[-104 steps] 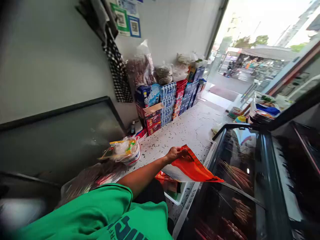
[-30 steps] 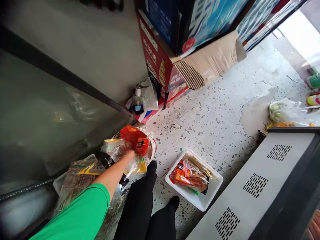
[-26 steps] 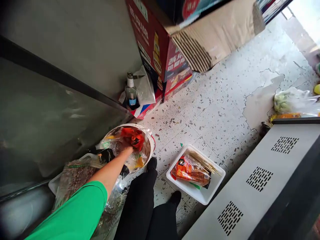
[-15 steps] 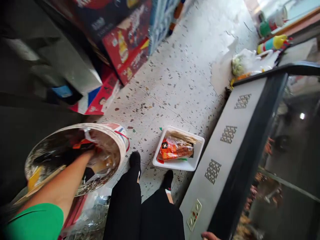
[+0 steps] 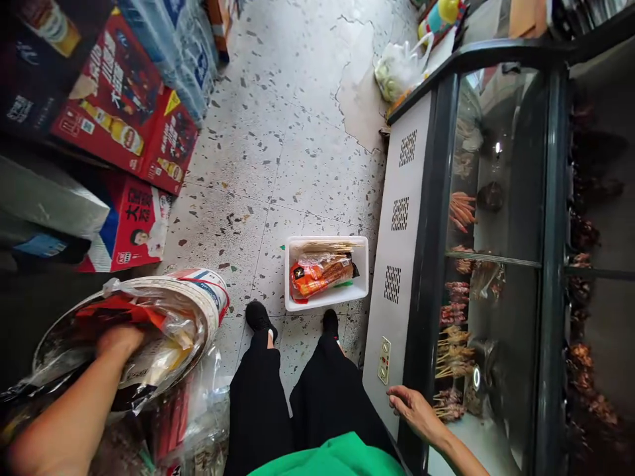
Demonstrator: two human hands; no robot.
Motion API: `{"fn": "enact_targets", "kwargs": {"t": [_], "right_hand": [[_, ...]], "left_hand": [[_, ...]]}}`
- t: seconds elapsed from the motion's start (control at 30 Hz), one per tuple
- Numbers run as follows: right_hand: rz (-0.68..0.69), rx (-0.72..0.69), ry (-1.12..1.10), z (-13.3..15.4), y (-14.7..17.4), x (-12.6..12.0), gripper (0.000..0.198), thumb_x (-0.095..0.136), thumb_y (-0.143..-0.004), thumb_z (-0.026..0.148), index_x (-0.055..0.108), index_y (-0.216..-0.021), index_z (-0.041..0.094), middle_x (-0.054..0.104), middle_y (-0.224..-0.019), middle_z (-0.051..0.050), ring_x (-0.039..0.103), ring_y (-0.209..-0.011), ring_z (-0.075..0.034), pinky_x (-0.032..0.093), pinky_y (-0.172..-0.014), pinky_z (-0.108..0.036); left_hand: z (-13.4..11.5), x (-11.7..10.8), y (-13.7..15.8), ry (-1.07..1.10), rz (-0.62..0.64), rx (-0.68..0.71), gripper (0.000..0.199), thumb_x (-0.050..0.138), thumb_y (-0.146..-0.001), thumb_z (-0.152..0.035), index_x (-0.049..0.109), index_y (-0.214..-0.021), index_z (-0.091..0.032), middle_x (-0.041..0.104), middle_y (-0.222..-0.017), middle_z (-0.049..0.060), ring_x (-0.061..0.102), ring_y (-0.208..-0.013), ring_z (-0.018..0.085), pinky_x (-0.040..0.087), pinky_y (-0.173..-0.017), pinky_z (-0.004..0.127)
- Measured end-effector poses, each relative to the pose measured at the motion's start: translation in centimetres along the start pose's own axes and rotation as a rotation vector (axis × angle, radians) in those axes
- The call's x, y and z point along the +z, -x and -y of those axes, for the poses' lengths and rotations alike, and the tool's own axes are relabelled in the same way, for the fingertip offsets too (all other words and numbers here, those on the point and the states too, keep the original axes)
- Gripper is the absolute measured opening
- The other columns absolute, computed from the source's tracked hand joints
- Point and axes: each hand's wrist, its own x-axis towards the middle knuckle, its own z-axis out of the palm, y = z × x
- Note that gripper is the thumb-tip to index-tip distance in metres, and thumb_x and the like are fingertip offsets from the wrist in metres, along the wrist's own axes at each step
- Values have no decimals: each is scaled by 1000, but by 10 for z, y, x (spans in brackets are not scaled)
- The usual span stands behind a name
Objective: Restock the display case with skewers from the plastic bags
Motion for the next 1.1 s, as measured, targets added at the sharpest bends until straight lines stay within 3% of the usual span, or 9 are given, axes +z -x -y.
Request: {"fn": "enact_targets", "kwargs": {"t": [0.17,0.3,0.43,0.53,0.63,0.7,0.9,1.0,1.1], "right_hand": [[53,-52,-154,-25,6,-2,44,52,-70,54,65,-92,18,59,-71,-3,56,-65,-17,43,-59,-26],[53,-55,-235,-46,11,7,40,52,-69,51,65,-86,17,60,-68,-4,57,-62,-18,43,-58,-27],[-28,-104,-114,-61,-3,8,44,51,-71,51,67,-93,16,66,-82,-8,62,-80,-25,46,-72,-32],[-48,-118,23,-60,-37,-5,57,46,-76,53,62,-113,13,64,-109,-13,59,-101,-28,44,-87,-35],[-20,-184,188,-35,-94,-26,66,45,-79,52,50,-129,10,52,-130,-17,48,-120,-29,36,-98,-37],[-18,-261,311,-4,-143,-40,67,48,-79,51,46,-132,9,46,-135,-17,41,-126,-29,32,-102,-38],[-208,-472,634,130,-332,-74,66,64,-72,45,45,-127,13,48,-130,-16,40,-124,-28,33,-100,-37],[-281,-506,720,184,-432,-76,68,65,-73,39,40,-129,11,42,-135,-17,35,-127,-26,28,-103,-35],[-295,-477,778,212,-510,-69,82,68,-69,35,30,-137,10,29,-144,-19,23,-134,-27,18,-108,-37]], "left_hand": [[-10,-27,71,-5,-207,-155,30,40,-52,-34,57,-75,-25,67,-96,-4,57,-103,31,49,-83,41],[-26,-39,164,105,-504,-42,69,36,-61,-37,43,-129,-37,46,-133,-11,47,-118,26,40,-100,37],[-52,-26,238,184,-770,379,68,40,-65,-33,45,-132,-33,44,-135,-2,42,-122,30,33,-107,41],[-75,-4,272,124,-732,580,64,41,-65,-36,57,-120,-6,50,-125,19,47,-115,36,36,-103,45],[-106,24,293,161,-684,612,60,42,-65,-38,60,-110,-3,56,-115,21,52,-109,36,38,-100,46],[-133,51,302,267,-577,516,57,45,-67,-39,58,-114,-9,60,-108,17,54,-105,33,39,-99,47],[-235,187,284,730,263,282,64,66,-61,-51,54,-113,-16,61,-109,12,61,-95,28,49,-87,39],[-281,248,253,854,511,221,75,77,-52,-53,54,-110,-10,62,-104,17,61,-94,30,51,-79,36],[-310,275,221,921,656,199,77,78,-58,-52,52,-116,-9,61,-105,17,61,-94,27,51,-78,33]]}}
